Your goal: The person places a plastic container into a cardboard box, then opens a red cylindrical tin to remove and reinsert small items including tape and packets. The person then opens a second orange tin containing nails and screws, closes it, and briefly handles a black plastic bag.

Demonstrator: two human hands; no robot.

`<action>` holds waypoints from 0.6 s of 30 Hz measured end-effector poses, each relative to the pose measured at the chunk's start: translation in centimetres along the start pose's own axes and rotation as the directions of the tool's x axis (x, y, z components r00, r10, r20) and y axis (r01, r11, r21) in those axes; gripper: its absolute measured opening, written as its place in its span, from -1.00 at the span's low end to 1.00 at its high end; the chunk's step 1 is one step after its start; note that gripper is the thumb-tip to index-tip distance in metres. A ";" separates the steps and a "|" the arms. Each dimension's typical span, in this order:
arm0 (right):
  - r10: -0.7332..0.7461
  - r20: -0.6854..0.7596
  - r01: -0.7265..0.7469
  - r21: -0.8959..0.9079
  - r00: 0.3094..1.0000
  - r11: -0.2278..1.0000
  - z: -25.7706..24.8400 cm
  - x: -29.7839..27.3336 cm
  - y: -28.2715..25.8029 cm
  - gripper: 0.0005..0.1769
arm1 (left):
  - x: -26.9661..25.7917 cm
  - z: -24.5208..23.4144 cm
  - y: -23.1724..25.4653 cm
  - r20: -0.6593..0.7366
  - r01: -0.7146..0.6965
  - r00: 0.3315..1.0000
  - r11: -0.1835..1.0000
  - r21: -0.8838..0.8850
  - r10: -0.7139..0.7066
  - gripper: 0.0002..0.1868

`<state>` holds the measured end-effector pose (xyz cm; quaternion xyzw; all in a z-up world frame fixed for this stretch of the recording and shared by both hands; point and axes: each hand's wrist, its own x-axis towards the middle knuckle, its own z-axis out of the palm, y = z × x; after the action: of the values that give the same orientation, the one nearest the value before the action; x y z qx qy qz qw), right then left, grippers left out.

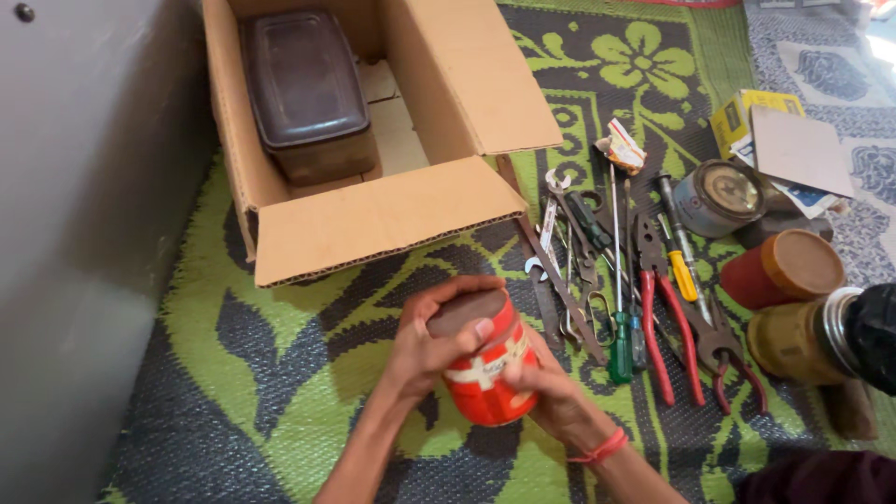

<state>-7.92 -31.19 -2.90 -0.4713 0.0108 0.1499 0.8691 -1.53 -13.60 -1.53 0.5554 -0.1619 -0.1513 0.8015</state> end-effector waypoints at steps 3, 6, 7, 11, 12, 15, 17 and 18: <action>-0.021 -0.078 0.030 0.115 0.997 0.993 1.0 -0.1 0.0 0.09 | 0.0 1.1 0.6 -0.180 0.015 0.983 0.998 -0.058 -0.026 -0.43; -0.187 -0.100 0.185 -0.027 0.977 0.982 1.6 -0.4 0.9 0.06 | 0.4 1.3 1.4 -0.264 0.021 0.964 0.999 -0.050 -0.034 -0.42; -0.213 -0.130 0.204 -0.080 0.968 0.976 1.7 -0.7 1.4 0.01 | 0.2 1.3 1.6 -0.226 0.035 0.973 0.999 -0.026 -0.040 -0.42; -0.153 0.156 0.065 0.459 0.976 0.886 1.4 -0.9 2.1 -0.17 | -0.2 1.0 2.0 -0.038 0.092 0.994 0.983 -0.157 -0.099 -0.40; -0.139 0.242 -0.012 0.532 0.960 0.846 1.4 -0.6 1.9 -0.16 | -0.2 1.0 2.0 -0.032 0.044 0.998 0.994 -0.097 -0.048 -0.41; 0.021 0.199 -0.131 0.557 0.980 0.820 1.6 -0.1 1.2 -0.06 | -0.1 1.4 1.8 -0.056 -0.059 0.997 0.998 0.027 0.061 -0.42; 0.233 -0.290 -0.128 0.339 0.928 0.932 2.1 -0.6 1.0 0.06 | 0.0 1.4 1.7 -0.153 -0.074 0.985 0.996 0.041 0.079 -0.43; 0.195 -0.275 -0.111 0.293 0.941 0.950 2.3 -0.9 1.0 0.01 | -0.1 1.5 1.6 -0.169 -0.059 0.984 0.998 0.001 0.058 -0.42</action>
<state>-9.31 -28.98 -2.27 -0.3618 0.2004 0.1412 0.8995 -2.18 -14.22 0.47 0.5596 -0.1093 -0.0806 0.8175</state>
